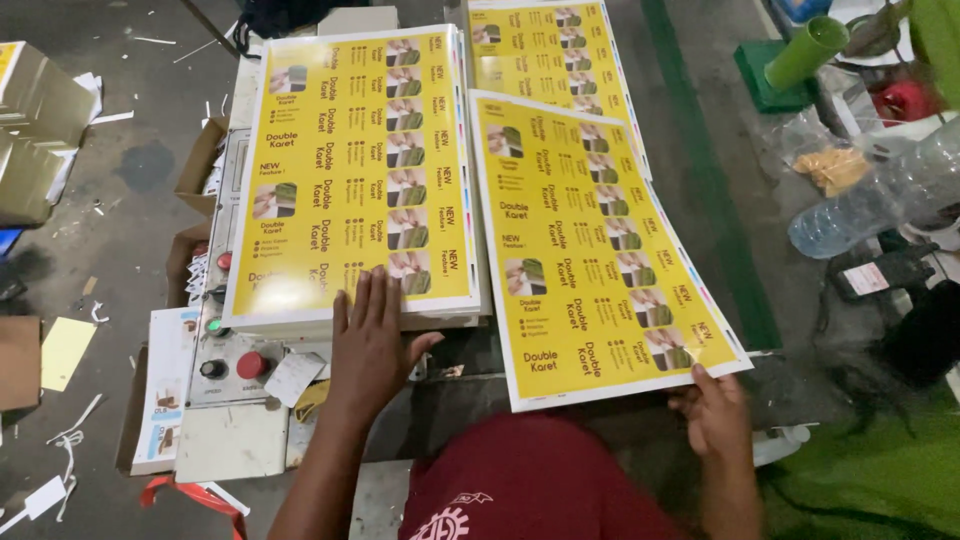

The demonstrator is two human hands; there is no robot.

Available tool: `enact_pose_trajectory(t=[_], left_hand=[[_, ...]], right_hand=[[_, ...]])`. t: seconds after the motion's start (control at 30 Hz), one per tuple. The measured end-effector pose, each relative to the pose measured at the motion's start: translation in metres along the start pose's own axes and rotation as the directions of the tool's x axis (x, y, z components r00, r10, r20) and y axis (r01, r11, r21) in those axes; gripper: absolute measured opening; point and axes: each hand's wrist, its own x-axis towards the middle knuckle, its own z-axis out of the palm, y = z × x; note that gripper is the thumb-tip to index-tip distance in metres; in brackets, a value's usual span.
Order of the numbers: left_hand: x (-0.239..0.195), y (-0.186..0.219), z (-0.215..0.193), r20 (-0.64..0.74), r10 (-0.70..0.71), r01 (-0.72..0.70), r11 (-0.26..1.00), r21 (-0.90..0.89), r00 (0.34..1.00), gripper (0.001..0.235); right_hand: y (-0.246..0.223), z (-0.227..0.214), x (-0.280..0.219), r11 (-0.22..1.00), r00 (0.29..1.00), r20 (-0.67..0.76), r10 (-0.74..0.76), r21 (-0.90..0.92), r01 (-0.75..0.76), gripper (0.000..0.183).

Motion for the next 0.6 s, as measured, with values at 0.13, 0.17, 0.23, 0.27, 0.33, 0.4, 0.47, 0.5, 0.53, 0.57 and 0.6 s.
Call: enact_pose_trajectory(t=[0.13, 0.17, 0.23, 0.27, 0.33, 0.4, 0.47, 0.5, 0.53, 0.57, 0.6], left_hand=[[-0.011, -0.006, 0.006, 0.055, 0.028, -0.032, 0.997, 0.063, 0.998, 0.07], [-0.013, -0.01, 0.007, 0.06, 0.048, -0.052, 0.996, 0.078, 0.997, 0.06], [-0.009, -0.014, -0.001, 0.046, 0.067, -0.07, 0.997, 0.045, 0.997, 0.05], [-0.008, -0.017, -0.005, 0.031, 0.087, -0.087, 0.996, 0.013, 0.996, 0.041], [0.0, -0.015, -0.022, -0.008, 0.078, -0.078, 0.997, -0.023, 0.997, 0.033], [0.006, -0.013, -0.037, -0.05, 0.071, -0.074, 0.995, -0.061, 0.996, 0.026], [0.011, -0.01, -0.05, -0.181, 0.058, -0.078, 0.991, -0.106, 0.982, 0.017], [0.012, -0.009, -0.05, -0.181, 0.061, -0.081, 0.991, -0.106, 0.982, 0.017], [0.012, -0.009, -0.051, -0.218, 0.051, -0.08, 0.989, -0.125, 0.974, 0.014], [0.012, -0.009, -0.052, -0.256, 0.041, -0.08, 0.986, -0.144, 0.966, 0.011], [0.012, -0.009, -0.051, -0.257, 0.042, -0.081, 0.986, -0.143, 0.966, 0.011]], right_hand=[[0.002, -0.012, -0.002, 0.992, 0.995, -0.07, 0.067, -0.103, -0.074, 0.025], [0.006, -0.016, 0.0, 0.988, 0.992, -0.093, 0.088, -0.121, -0.099, 0.025], [0.011, -0.016, -0.001, 0.982, 0.99, -0.101, 0.102, -0.146, -0.117, 0.025], [0.015, -0.016, -0.001, 0.976, 0.987, -0.108, 0.117, -0.171, -0.135, 0.026], [0.019, -0.015, -0.004, 0.977, 0.99, -0.083, 0.115, -0.168, -0.128, 0.026], [0.025, -0.014, -0.003, 0.979, 0.992, -0.06, 0.109, -0.164, -0.118, 0.027], [0.031, -0.015, -0.001, 0.973, 0.99, -0.05, 0.134, -0.181, -0.141, 0.027], [0.033, -0.015, -0.001, 0.974, 0.99, -0.052, 0.134, -0.179, -0.141, 0.027], [0.035, -0.013, 0.0, 0.974, 0.99, -0.03, 0.137, -0.175, -0.14, 0.027], [0.037, -0.011, 0.001, 0.975, 0.99, -0.009, 0.14, -0.171, -0.139, 0.026], [0.034, -0.003, 0.004, 0.976, 0.99, -0.009, 0.139, -0.17, -0.138, 0.026]])
